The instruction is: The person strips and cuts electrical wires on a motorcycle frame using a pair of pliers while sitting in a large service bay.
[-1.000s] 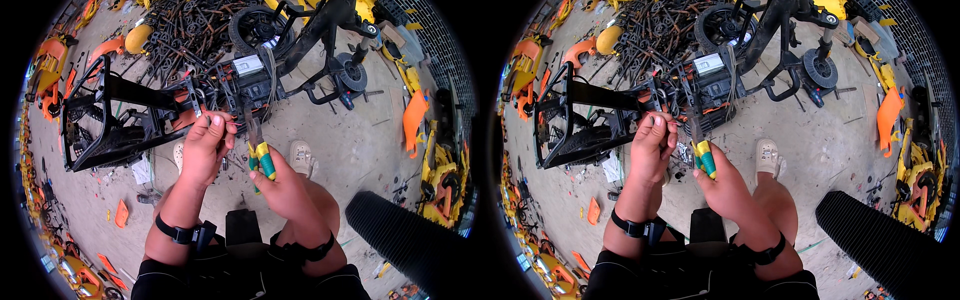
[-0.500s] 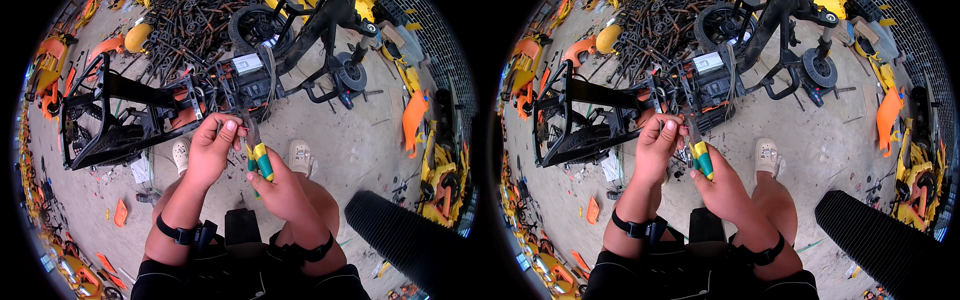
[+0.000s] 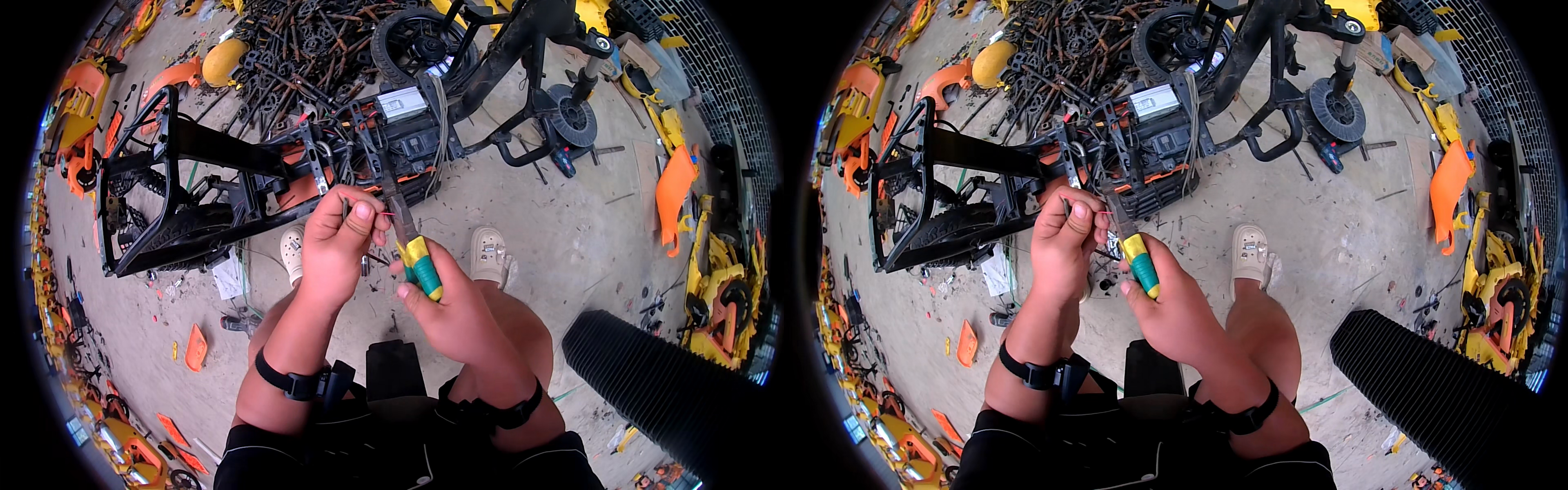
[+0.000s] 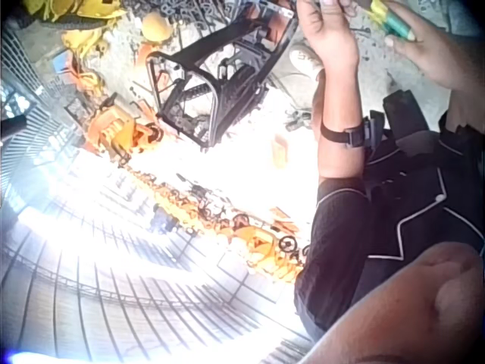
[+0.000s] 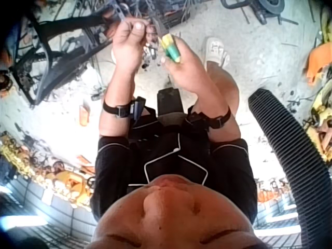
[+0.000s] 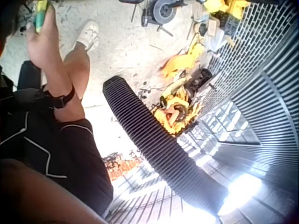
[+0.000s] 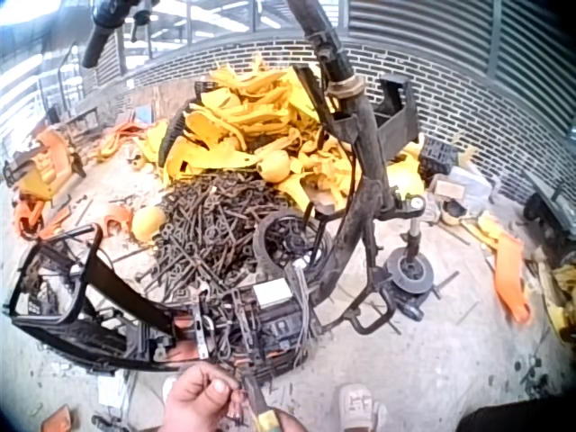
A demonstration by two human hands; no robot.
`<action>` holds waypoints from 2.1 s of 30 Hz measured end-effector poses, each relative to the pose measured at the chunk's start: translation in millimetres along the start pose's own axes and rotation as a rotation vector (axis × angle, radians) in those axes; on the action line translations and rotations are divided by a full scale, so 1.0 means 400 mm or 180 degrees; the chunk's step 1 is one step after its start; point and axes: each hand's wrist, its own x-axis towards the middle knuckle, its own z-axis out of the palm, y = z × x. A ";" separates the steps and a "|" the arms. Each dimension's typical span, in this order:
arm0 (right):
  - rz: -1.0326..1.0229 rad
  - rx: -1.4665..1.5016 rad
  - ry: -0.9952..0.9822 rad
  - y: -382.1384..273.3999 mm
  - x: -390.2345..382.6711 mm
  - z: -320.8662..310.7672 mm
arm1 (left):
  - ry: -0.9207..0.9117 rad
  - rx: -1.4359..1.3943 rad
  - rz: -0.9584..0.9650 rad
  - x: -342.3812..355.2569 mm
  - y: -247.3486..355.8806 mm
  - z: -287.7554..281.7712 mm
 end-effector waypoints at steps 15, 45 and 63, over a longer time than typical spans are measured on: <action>0.0030 -0.0465 0.0415 -0.022 0.001 0.023 | 0.0037 -0.0076 0.0249 -0.002 -0.001 0.017; 0.0942 0.0801 0.0538 0.006 0.031 -0.015 | -0.0183 -0.3243 -0.0941 0.008 0.042 -0.047; 0.0765 0.0780 0.0844 0.001 0.039 -0.046 | -0.0915 0.2964 -0.1226 -0.007 0.049 -0.078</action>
